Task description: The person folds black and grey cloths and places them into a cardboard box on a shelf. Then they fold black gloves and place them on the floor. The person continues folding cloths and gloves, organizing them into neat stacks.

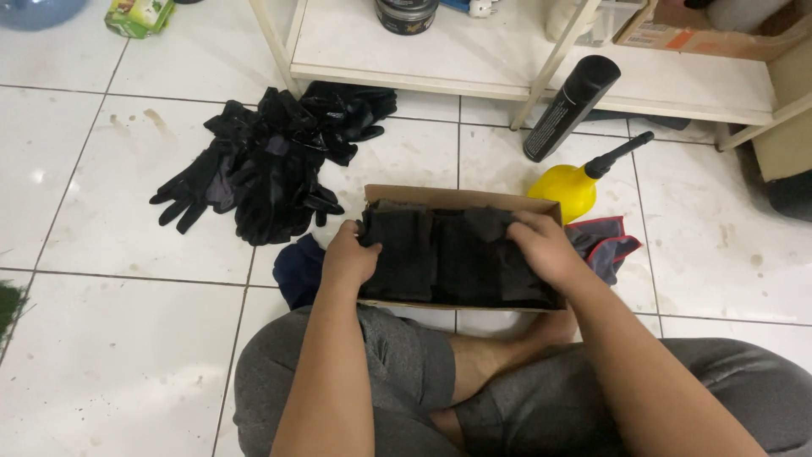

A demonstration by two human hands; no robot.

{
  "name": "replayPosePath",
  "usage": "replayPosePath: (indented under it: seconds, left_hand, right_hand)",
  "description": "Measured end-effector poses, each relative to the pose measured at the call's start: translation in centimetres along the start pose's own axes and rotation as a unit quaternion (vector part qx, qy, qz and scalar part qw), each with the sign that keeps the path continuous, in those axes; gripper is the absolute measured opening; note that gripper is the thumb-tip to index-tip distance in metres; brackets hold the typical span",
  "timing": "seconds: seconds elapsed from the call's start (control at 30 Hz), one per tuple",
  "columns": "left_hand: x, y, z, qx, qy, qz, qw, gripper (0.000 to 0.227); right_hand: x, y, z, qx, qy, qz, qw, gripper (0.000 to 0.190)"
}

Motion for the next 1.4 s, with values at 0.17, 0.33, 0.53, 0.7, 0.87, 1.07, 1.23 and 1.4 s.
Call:
replayPosePath:
  seconds: [0.17,0.33,0.53,0.7,0.87,1.07,1.23,1.4]
  left_hand:
    - [0.3,3.1,3.6,-0.051,0.047,-0.025,0.997,0.052]
    - [-0.8,4.3,5.8,-0.115,0.121,-0.098,0.981,0.062]
    - [-0.1,1.1,1.3,-0.030,-0.025,0.021,0.999,0.054]
    - [1.5,2.3,3.4,-0.015,-0.146,0.104,0.984,0.059]
    - [-3.7,6.9,9.7,-0.244,0.107,-0.012,0.964,0.064]
    - [-11.8,4.8,9.6,-0.221,0.189,-0.187,0.938,0.036]
    - [-9.5,4.0,10.4,-0.158,0.259,-0.161,0.939,0.028]
    - [-8.5,3.6,9.2,0.022,0.440,-0.295,0.848,0.048]
  right_hand:
    - [2.0,4.7,-4.8,0.007,-0.211,0.046,0.976,0.045]
    - [2.6,2.5,-3.1,0.071,-0.249,0.030,0.965,0.038]
    - [1.2,2.6,-3.9,0.120,-0.165,-0.016,0.979,0.022]
    - [1.5,3.3,-5.4,0.123,-0.172,-0.001,0.977,0.029]
    - [0.5,6.2,-8.1,0.051,-0.299,-0.026,0.953,0.054]
    - [0.1,4.6,-3.5,-0.003,-0.301,0.013,0.954,0.059]
    - [3.5,3.8,-4.2,-0.004,-0.203,0.085,0.976,0.058]
    - [3.0,0.9,0.3,-0.037,-0.367,0.035,0.929,0.042]
Point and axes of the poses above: each hand's wrist, its own y-axis away from the middle knuckle, its own x-axis out of the back of the hand, z = x × y, the point moved 9 cm from there along -y, towards the middle knuckle, and after that the axes turned 3 degrees about x, right-handed, at the moved point
